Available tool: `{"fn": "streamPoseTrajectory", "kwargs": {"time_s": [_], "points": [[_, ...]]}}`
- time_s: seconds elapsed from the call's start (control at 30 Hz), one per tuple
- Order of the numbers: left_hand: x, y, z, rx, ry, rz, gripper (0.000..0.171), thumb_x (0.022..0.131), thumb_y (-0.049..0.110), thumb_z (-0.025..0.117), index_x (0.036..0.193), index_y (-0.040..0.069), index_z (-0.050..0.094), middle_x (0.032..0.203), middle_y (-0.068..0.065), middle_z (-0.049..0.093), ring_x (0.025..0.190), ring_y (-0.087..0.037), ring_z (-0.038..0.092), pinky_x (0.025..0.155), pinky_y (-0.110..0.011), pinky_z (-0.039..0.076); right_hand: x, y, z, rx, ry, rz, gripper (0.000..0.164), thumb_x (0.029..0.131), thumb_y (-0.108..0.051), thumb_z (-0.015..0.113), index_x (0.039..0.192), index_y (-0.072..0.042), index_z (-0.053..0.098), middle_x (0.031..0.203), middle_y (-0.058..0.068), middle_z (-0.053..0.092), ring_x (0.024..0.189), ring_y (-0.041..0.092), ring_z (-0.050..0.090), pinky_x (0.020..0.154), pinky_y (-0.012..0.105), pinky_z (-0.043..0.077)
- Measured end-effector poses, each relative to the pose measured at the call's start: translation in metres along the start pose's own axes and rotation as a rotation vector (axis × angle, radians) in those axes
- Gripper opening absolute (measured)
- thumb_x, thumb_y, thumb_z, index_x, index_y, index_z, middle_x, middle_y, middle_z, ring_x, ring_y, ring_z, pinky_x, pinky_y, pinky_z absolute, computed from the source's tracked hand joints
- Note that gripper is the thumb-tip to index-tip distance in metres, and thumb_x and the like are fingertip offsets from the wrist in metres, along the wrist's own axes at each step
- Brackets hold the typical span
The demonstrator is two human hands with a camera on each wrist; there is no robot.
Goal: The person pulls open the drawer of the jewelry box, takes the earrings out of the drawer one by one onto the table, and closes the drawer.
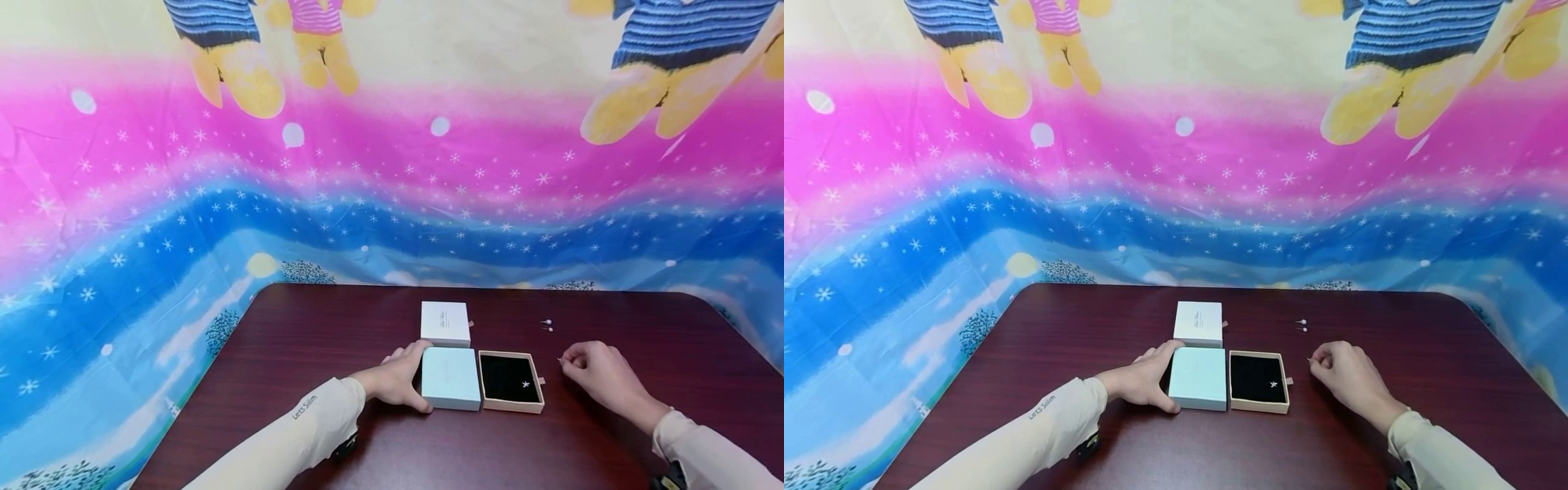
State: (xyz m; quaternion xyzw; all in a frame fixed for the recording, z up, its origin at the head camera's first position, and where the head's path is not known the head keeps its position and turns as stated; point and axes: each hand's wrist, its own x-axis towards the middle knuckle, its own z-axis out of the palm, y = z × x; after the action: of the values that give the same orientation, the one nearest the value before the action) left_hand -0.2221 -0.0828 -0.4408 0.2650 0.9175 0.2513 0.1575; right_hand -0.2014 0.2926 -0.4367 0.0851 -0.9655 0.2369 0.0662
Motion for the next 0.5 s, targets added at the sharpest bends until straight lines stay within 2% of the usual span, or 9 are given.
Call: {"fn": "streamPoseTrajectory", "kwargs": {"time_s": [0.27,0.5], "points": [[0.0008,-0.0003,0.0005,0.012,-0.001,-0.003,0.104,0.068,0.035,0.091,0.150,0.018,0.029,0.142,0.000,0.048,0.109,-0.014,0.043,0.093,-0.028,0.034,0.0027,0.0049,0.0031,0.032,-0.037,0.024,0.012,0.092,-0.011,0.066,0.090,-0.002,0.074,0.066,-0.004,0.062,0.055,0.007,0.049,0.053,0.024,0.039],[0.0000,-0.0007,0.0003,0.009,-0.004,0.003,0.104,0.068,0.035,0.091,0.150,0.018,0.029,0.141,0.000,0.049,0.109,-0.014,0.043,0.093,-0.028,0.034,0.0045,0.0096,0.0024,0.108,-0.092,0.075,0.015,0.094,-0.010,0.063,0.094,0.001,0.074,0.065,-0.001,0.063,0.053,0.012,0.056,0.051,0.026,0.047]]}}
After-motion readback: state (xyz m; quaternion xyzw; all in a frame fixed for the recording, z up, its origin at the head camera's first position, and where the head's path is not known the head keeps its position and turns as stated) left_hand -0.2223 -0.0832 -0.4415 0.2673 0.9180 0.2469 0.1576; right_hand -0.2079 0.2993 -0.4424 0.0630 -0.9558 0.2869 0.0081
